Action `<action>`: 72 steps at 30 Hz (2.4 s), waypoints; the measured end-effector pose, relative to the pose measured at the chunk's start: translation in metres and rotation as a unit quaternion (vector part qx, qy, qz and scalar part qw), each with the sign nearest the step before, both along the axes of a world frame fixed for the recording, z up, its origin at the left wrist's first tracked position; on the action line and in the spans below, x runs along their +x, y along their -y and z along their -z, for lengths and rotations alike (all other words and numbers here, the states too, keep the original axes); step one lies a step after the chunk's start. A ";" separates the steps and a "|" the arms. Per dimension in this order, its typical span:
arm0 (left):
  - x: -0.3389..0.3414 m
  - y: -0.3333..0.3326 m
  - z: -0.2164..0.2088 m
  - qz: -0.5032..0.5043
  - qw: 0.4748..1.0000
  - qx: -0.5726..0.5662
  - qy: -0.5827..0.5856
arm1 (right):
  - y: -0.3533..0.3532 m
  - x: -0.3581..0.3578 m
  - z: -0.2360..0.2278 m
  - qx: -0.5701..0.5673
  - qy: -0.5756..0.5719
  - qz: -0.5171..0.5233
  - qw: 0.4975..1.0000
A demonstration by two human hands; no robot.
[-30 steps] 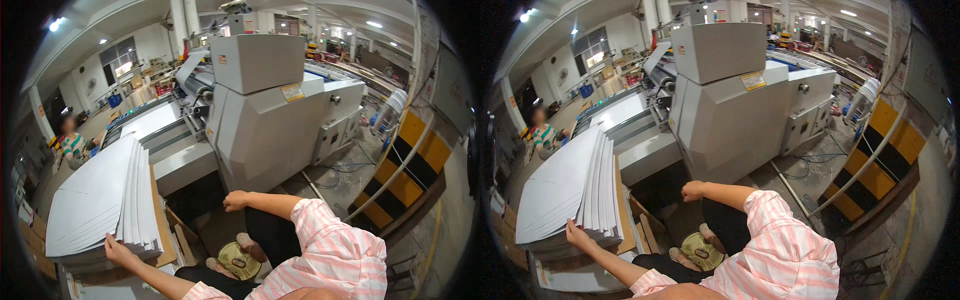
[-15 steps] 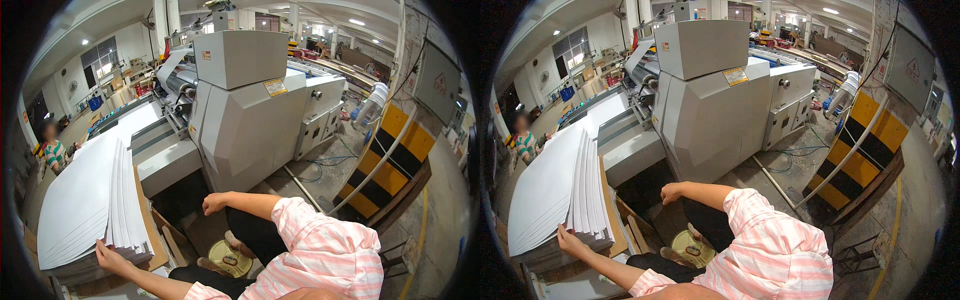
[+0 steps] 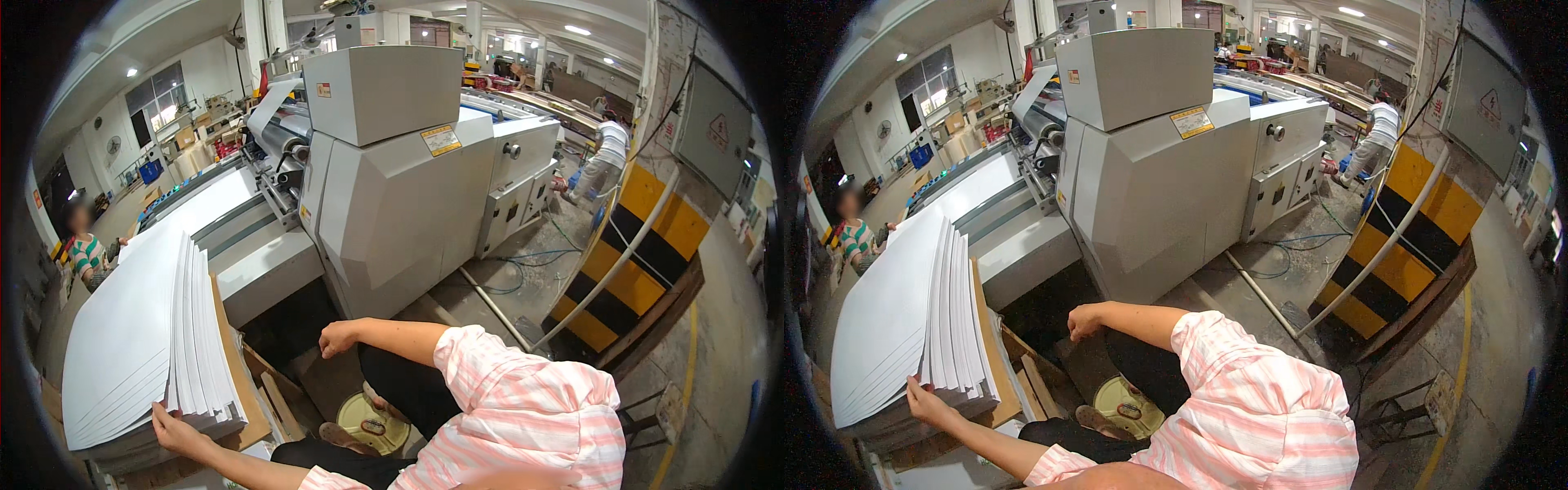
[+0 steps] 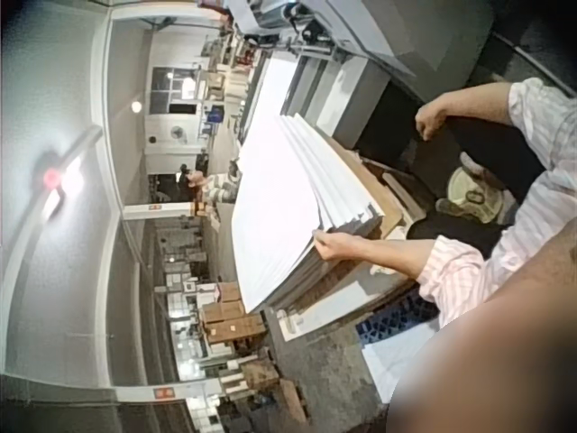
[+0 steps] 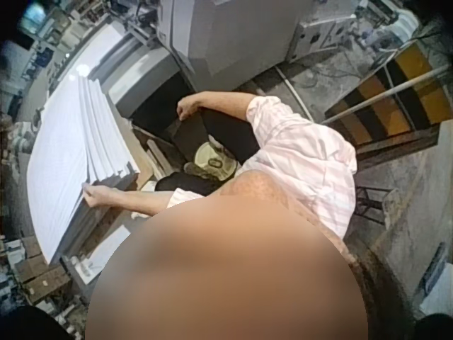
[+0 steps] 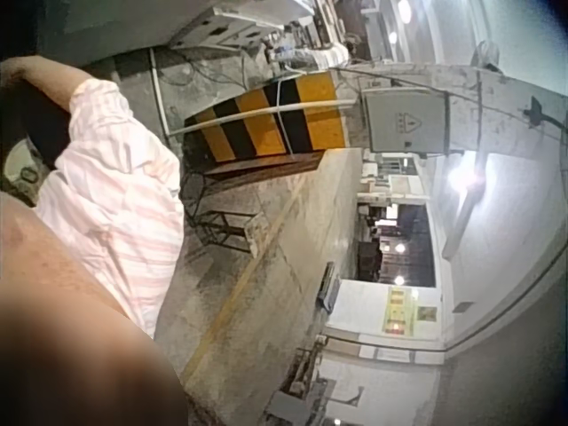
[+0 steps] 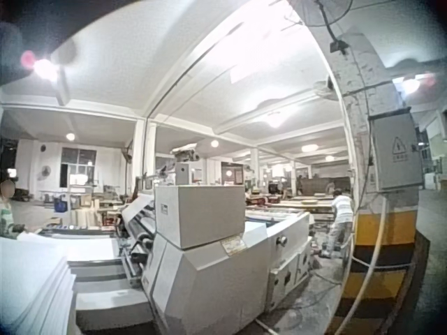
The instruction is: The recorder is organizing and loading large stacks of white paper sheets into a large industrial printing or cutting machine.
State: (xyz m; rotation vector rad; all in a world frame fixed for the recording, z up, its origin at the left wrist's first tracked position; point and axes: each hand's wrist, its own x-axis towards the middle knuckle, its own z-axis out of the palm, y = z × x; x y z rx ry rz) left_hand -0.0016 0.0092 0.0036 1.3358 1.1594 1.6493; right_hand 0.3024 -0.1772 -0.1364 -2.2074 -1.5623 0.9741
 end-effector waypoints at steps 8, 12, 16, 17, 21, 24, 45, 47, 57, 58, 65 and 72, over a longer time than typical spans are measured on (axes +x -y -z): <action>-0.001 -0.004 0.004 -0.012 1.000 0.020 0.011 | 0.012 0.006 -0.007 0.015 0.010 0.015 1.000; -0.003 -0.009 0.007 -0.014 1.000 0.021 0.012 | 0.018 0.006 -0.011 0.023 0.012 0.017 1.000; -0.002 -0.008 0.006 -0.010 1.000 0.008 0.011 | 0.021 0.006 -0.018 0.013 0.008 0.031 0.999; -0.002 -0.008 0.006 -0.015 1.000 0.003 0.002 | 0.021 0.006 -0.019 0.013 0.008 0.031 0.999; -0.003 -0.009 0.007 -0.012 1.000 0.010 -0.001 | 0.021 0.007 -0.016 0.025 0.008 0.032 0.999; -0.001 -0.008 0.006 -0.016 1.000 0.017 0.009 | 0.021 0.012 -0.011 0.028 0.016 0.030 0.999; -0.004 -0.009 0.008 0.007 0.999 0.030 -0.009 | 0.023 0.009 -0.014 0.032 0.037 0.020 0.999; -0.002 -0.007 0.006 -0.001 1.000 0.026 -0.006 | 0.023 0.008 -0.015 0.028 0.039 0.017 0.999; 0.000 -0.002 0.004 -0.011 0.999 0.040 -0.002 | 0.022 0.008 -0.013 0.017 0.040 0.020 0.999; 0.000 -0.002 0.003 -0.008 0.999 0.037 -0.009 | 0.022 0.009 -0.011 0.017 0.041 0.024 0.999; 0.000 -0.002 0.004 -0.007 0.999 0.039 0.003 | 0.019 0.011 -0.005 0.041 0.045 0.009 0.998; -0.001 -0.001 0.003 -0.009 0.999 0.037 -0.017 | 0.019 0.014 -0.001 0.021 0.046 0.015 0.999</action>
